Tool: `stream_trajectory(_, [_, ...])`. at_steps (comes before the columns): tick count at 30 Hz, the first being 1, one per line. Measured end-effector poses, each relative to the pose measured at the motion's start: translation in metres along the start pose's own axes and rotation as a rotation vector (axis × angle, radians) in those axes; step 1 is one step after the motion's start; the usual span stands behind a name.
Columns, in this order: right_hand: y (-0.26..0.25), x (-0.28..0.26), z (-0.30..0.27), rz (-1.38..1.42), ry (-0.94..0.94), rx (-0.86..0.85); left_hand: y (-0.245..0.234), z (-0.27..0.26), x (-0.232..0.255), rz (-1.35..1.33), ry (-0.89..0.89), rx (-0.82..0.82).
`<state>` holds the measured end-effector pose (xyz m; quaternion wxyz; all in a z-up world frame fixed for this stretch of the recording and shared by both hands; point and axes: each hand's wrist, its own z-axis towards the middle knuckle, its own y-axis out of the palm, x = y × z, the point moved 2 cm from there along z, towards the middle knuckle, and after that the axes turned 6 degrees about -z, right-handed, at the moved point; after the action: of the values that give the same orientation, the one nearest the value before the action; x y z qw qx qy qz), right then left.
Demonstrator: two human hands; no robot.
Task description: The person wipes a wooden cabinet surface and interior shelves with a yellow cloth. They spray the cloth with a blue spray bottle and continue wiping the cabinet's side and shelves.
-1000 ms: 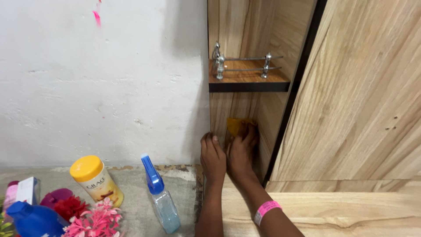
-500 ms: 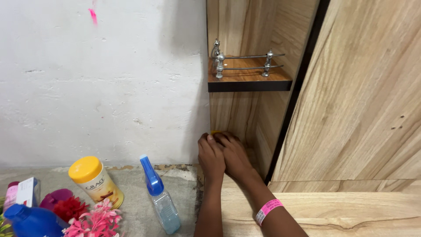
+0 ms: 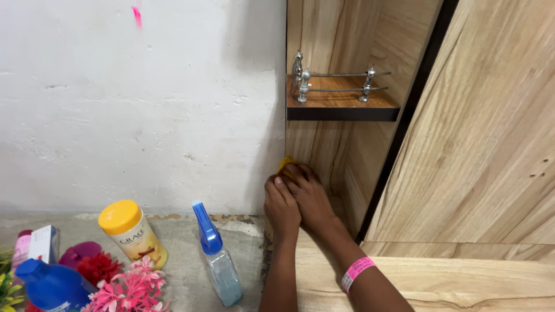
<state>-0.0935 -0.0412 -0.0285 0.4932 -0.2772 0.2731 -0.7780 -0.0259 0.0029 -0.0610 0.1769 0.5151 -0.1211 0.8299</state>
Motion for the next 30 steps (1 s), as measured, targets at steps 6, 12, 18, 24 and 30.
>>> stream_trajectory(6, [-0.016, 0.025, 0.02, -0.215, 0.242, 0.294, 0.009, -0.002, 0.0, 0.177, 0.164, -0.051])
stream_trajectory(12, [-0.019, 0.019, 0.015, -0.087, 0.199, 0.268, 0.014, -0.004, -0.009, 0.355, 0.312, -0.055])
stream_trajectory(18, [-0.013, 0.033, 0.013, -0.115, 0.306, 0.378, 0.023, -0.007, -0.025, 0.463, 0.385, -0.112])
stream_trajectory(24, [-0.018, 0.03, 0.02, 0.296, 0.416, 0.51, 0.022, -0.009, -0.011, 0.47, 0.473, -0.121])
stream_trajectory(30, [-0.059, 0.003, 0.028, 0.39, 0.305, 0.602, 0.017, -0.008, -0.005, 0.313, 0.216, -0.227])
